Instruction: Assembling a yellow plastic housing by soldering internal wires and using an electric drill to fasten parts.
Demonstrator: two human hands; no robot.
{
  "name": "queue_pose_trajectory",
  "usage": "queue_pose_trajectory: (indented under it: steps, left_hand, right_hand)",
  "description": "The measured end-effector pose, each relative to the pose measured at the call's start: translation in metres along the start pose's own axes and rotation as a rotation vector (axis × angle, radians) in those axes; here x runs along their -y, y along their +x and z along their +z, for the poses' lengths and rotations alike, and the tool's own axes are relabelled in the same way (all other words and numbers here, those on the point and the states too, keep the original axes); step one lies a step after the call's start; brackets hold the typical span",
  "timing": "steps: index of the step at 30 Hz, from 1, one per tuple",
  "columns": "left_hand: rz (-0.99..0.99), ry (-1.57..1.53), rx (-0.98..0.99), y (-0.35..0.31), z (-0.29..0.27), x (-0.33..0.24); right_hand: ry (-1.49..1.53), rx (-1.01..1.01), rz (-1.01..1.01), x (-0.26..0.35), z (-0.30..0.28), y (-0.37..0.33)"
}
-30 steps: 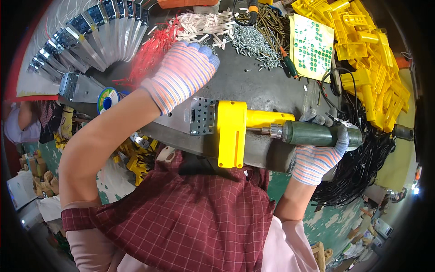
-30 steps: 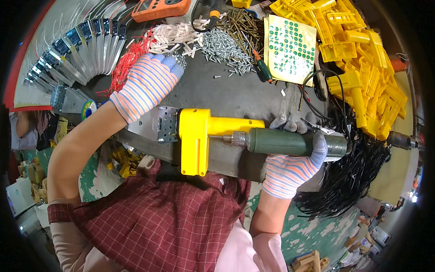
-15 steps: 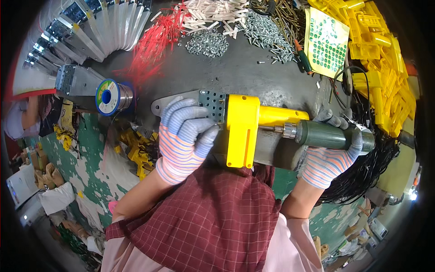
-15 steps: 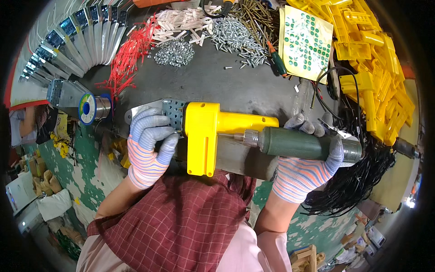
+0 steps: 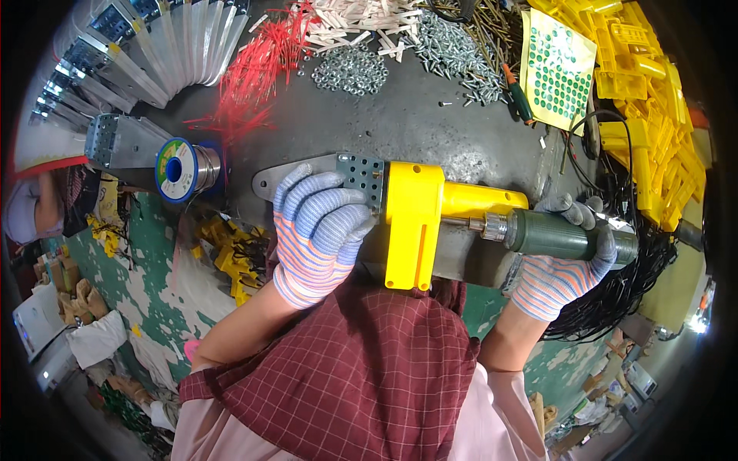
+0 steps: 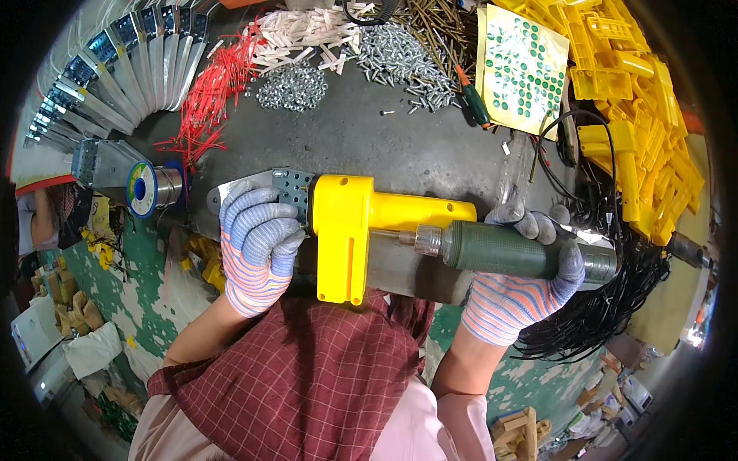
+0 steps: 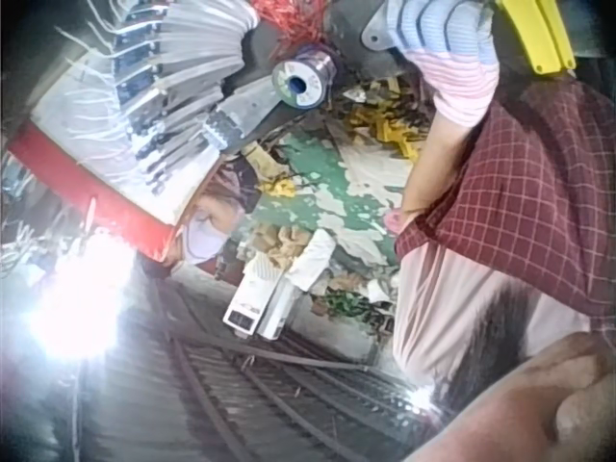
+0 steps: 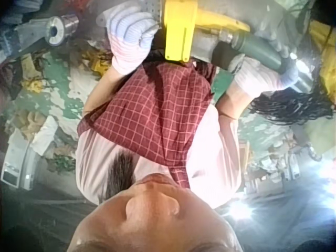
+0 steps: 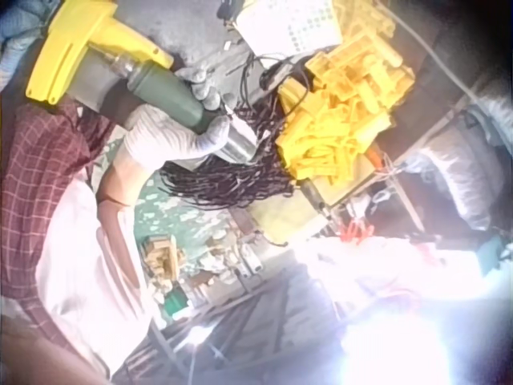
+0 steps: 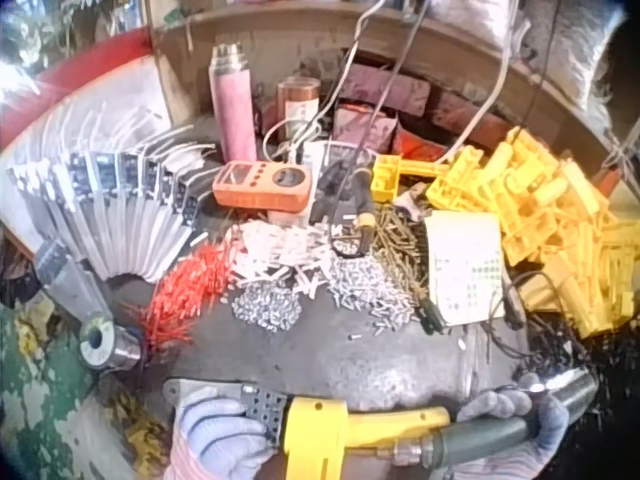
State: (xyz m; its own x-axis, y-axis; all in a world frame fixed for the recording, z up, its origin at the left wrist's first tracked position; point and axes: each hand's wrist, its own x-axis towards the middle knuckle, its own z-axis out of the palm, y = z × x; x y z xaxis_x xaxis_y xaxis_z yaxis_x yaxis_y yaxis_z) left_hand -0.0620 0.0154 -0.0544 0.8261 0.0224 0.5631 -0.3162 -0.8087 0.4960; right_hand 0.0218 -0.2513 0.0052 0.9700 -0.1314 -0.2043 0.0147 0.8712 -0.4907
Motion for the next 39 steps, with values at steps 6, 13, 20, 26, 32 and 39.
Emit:
queue_pose_trajectory:
  steps: [6,13,20,26,32,39]
  left_hand:
    - [0.007,-0.003,0.004,-0.001,0.001,0.001]
    - [-0.044,-0.037,0.017,0.0,-0.001,0.0]
    - [-0.043,-0.003,0.026,0.002,-0.004,-0.003]
    - [-0.011,0.01,0.005,0.006,-0.004,-0.006]
    - [0.038,-0.027,0.261,0.038,-0.034,0.003]
    - [0.123,0.034,0.321,0.043,-0.035,0.012]
  right_hand:
    - [0.064,0.066,0.019,0.0,-0.005,0.001]
    - [0.057,0.049,0.032,-0.002,0.002,0.0]
    - [0.045,0.029,0.008,-0.005,0.003,-0.001]
    - [0.028,0.018,-0.022,-0.002,0.009,0.0]
    - [-0.007,0.04,-0.001,0.056,0.008,0.003]
    - [-1.007,-0.124,-0.093,0.116,0.009,0.029]
